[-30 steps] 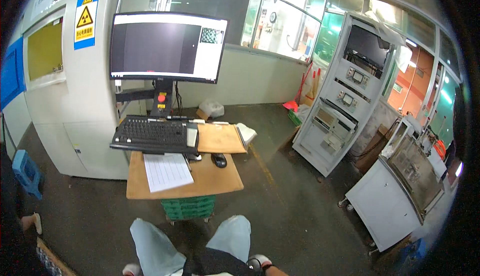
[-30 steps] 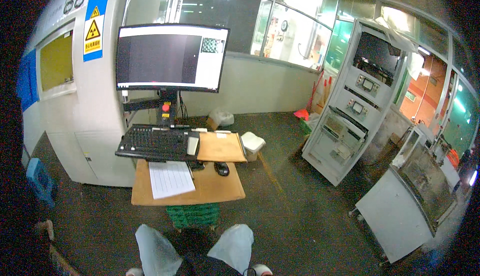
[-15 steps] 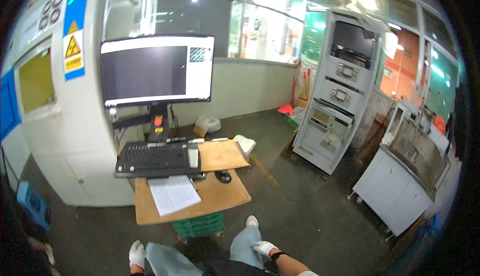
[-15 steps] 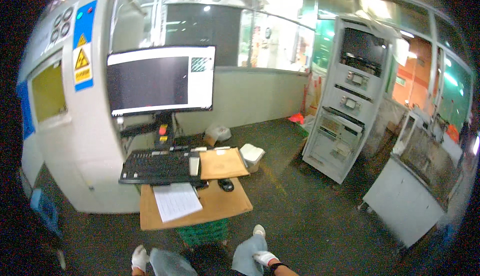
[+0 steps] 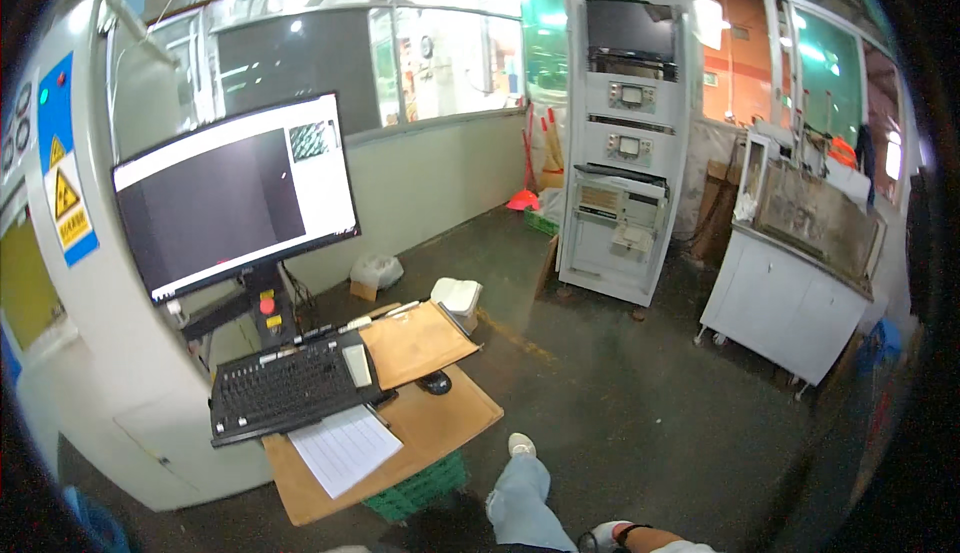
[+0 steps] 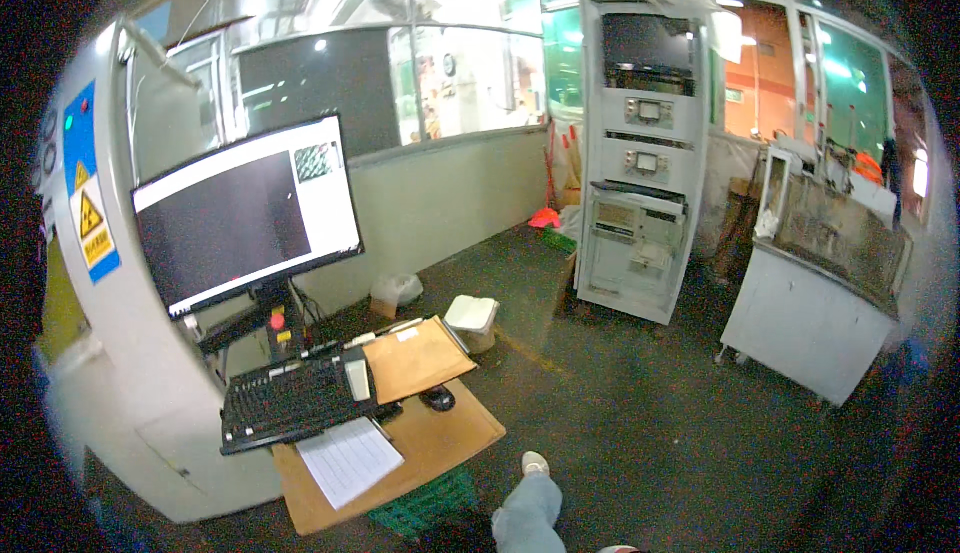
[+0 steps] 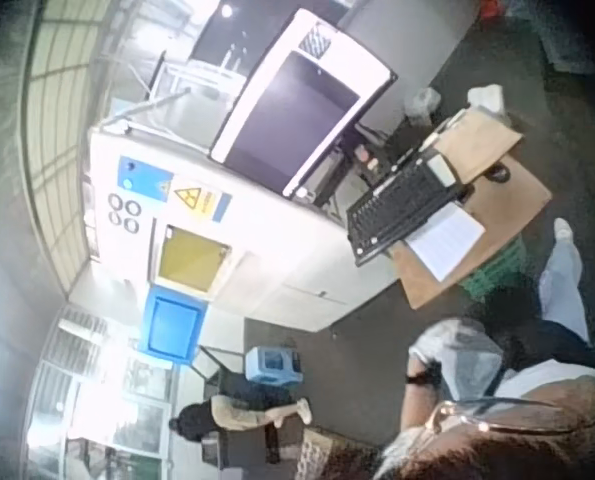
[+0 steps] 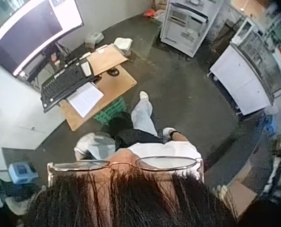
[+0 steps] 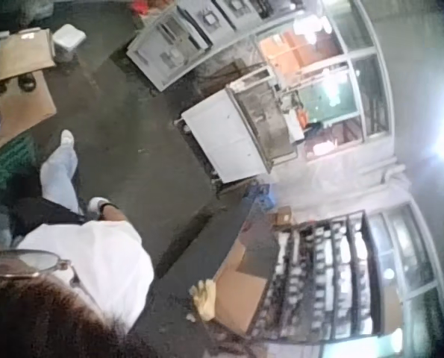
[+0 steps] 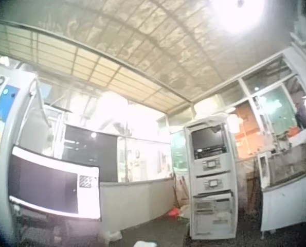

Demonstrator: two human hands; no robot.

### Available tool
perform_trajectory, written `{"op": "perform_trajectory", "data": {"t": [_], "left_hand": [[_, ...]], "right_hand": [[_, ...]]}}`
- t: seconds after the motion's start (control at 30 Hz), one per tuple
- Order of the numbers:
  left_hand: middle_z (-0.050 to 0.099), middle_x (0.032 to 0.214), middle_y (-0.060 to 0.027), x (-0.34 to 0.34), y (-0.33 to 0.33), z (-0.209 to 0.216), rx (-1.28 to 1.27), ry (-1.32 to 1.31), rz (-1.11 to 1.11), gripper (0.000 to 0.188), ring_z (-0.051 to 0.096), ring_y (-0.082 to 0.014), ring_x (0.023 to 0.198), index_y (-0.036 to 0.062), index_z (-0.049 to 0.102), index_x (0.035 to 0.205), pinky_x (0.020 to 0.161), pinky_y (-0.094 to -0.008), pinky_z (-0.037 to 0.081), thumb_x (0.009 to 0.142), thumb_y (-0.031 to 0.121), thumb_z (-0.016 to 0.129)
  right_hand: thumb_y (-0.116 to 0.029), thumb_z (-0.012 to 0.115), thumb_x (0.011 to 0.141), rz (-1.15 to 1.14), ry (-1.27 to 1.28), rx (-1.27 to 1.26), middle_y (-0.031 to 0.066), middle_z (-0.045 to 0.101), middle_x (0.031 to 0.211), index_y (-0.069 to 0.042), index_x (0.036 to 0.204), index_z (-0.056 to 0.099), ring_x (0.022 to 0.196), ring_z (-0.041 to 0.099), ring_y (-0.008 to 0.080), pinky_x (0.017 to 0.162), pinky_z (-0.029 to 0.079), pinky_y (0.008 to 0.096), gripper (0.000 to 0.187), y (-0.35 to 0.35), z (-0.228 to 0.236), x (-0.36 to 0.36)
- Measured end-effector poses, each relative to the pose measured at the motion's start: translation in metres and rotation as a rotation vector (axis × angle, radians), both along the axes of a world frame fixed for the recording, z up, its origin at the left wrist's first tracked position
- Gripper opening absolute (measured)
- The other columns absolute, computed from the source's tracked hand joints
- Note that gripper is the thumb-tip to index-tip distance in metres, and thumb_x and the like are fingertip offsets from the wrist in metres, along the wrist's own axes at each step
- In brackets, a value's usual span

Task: The operator uses a computer workstation and physical controls to perform X-ray inspection and quality control on metal components inside a specialized machine.

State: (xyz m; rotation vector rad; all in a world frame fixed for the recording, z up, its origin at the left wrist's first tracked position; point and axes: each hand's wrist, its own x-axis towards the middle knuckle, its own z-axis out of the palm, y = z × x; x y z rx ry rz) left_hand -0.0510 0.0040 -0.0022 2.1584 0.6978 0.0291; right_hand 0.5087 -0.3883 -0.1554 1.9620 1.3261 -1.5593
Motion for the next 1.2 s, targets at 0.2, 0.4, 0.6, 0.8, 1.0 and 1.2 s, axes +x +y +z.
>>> {"op": "perform_trajectory", "data": {"t": [0.2,0.4,0.6,0.8,1.0,1.2], "left_hand": [[0.072,0.124,-0.0127,0.027,0.070,0.042,0.120,-0.632,1.000,0.034,0.068,-0.0206,0.113,-0.0030,0.066,0.131,0.104,-0.0364,0.051,0.105,0.017,0.058],[0.061,0.139,-0.0129,0.061,0.087,0.037,0.764,0.180,1.135,0.051,0.056,-0.0382,0.126,0.0099,0.062,0.134,0.106,-0.0536,0.042,0.097,0.044,0.059],[0.067,0.119,-0.0232,0.074,0.071,0.013,0.528,0.216,1.172,0.057,0.069,-0.0426,0.102,0.0194,0.040,0.156,0.090,-0.0548,0.055,0.105,0.045,0.046],[0.069,0.110,-0.0239,0.069,0.071,0.025,0.462,0.263,1.208,0.052,0.071,-0.0429,0.094,0.0227,0.039,0.153,0.084,-0.0531,0.057,0.106,0.045,0.045],[0.068,0.113,-0.0257,0.065,0.066,0.032,0.383,0.309,1.183,0.057,0.069,-0.0431,0.097,0.0213,0.036,0.159,0.088,-0.0513,0.055,0.108,0.048,0.040],[0.068,0.112,-0.0246,0.060,0.054,0.031,0.374,0.361,1.183,0.058,0.069,-0.0422,0.095,0.0210,0.036,0.159,0.086,-0.0498,0.054,0.108,0.047,0.039]], "right_hand": [[-0.041,0.045,0.100,-0.416,-0.379,0.797,0.0207,0.071,0.123,-0.007,0.116,0.072,0.116,0.065,0.0433,0.100,0.051,0.0517,0.046,0.126,0.092,0.029],[-0.033,0.063,0.096,-0.323,-0.415,1.313,0.0157,0.069,0.129,-0.012,0.127,0.070,0.121,0.063,0.0367,0.105,0.049,0.0467,0.039,0.285,0.202,0.012],[-0.045,0.065,0.092,-0.069,-0.746,1.228,0.0139,0.058,0.146,-0.015,0.132,0.067,0.126,0.058,0.0386,0.107,0.045,0.0506,0.051,0.376,0.213,-0.004],[-0.056,0.056,0.098,-0.290,-0.758,0.992,0.0149,0.042,0.160,-0.020,0.154,0.044,0.123,0.061,0.0449,0.100,0.052,0.0569,0.067,0.401,0.203,-0.024],[-0.052,0.053,0.101,-0.210,-0.787,1.117,0.0185,0.044,0.158,-0.016,0.151,0.047,0.116,0.063,0.0491,0.097,0.054,0.0562,0.061,0.388,0.191,-0.021],[-0.051,0.052,0.102,-0.189,-0.770,1.109,0.0185,0.044,0.158,-0.015,0.152,0.046,0.116,0.063,0.0485,0.096,0.054,0.0559,0.061,0.378,0.191,-0.031]]}}
